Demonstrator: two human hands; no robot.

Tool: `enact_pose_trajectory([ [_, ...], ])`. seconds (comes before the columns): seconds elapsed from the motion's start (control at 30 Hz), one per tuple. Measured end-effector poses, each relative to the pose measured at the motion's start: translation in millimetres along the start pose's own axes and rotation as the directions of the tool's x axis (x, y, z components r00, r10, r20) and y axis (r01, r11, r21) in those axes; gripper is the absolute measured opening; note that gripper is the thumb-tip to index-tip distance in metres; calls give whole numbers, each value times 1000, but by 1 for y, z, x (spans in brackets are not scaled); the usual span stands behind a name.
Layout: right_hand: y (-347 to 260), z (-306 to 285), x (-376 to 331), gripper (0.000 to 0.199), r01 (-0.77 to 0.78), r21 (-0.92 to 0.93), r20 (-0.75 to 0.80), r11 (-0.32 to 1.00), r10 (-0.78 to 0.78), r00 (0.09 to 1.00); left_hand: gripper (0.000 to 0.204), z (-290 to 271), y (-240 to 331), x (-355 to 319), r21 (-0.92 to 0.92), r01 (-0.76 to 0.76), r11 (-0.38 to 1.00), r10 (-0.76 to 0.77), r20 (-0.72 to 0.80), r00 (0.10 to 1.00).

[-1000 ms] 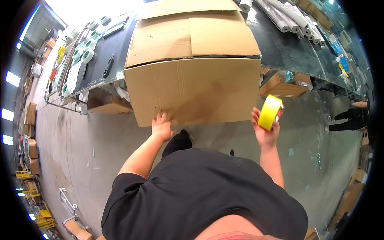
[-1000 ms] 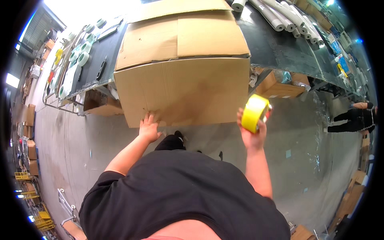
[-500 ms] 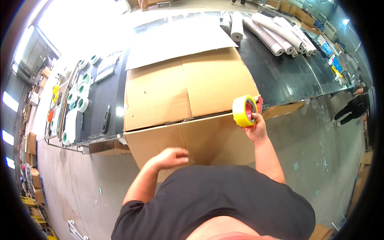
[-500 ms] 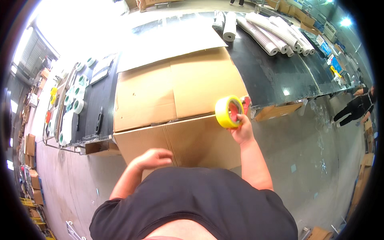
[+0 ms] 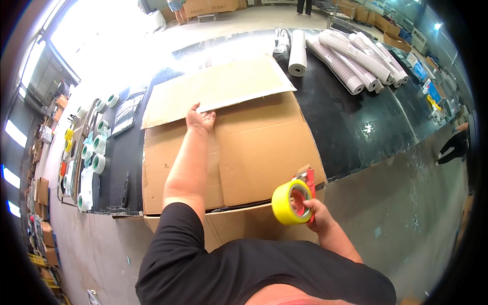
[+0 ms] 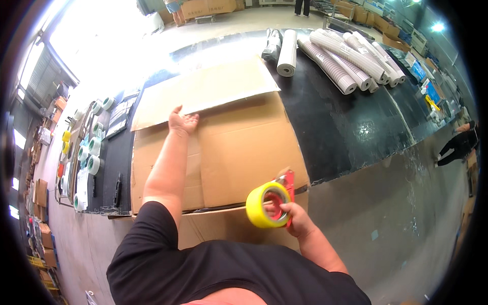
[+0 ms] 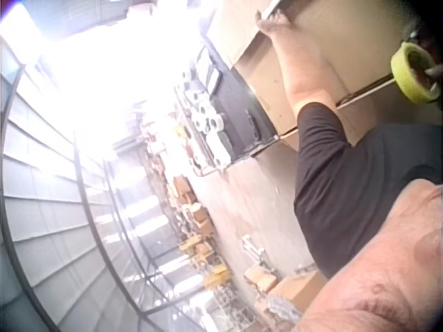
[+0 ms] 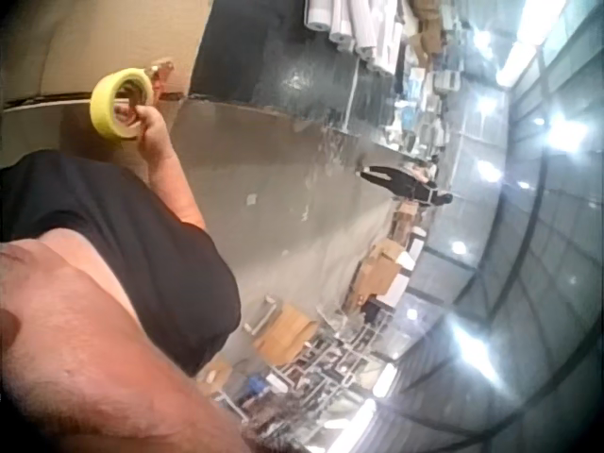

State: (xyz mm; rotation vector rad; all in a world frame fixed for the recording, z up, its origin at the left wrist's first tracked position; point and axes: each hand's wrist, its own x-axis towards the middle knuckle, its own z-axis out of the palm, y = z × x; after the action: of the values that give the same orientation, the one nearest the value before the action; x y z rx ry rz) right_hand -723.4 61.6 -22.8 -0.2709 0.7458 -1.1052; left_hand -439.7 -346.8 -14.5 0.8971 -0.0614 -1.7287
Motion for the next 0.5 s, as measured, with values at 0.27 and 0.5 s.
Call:
enact_pose_trajectory([
  [0.27, -38, 14, 40, 62, -136, -303, 200, 943, 203, 959, 65, 155, 102, 24, 586, -746, 316, 293, 687, 665],
  [0.5, -42, 19, 44, 62, -243, -258, 193, 935, 296, 935, 62, 123, 72, 55, 243, -94, -965, -55, 162, 985],
])
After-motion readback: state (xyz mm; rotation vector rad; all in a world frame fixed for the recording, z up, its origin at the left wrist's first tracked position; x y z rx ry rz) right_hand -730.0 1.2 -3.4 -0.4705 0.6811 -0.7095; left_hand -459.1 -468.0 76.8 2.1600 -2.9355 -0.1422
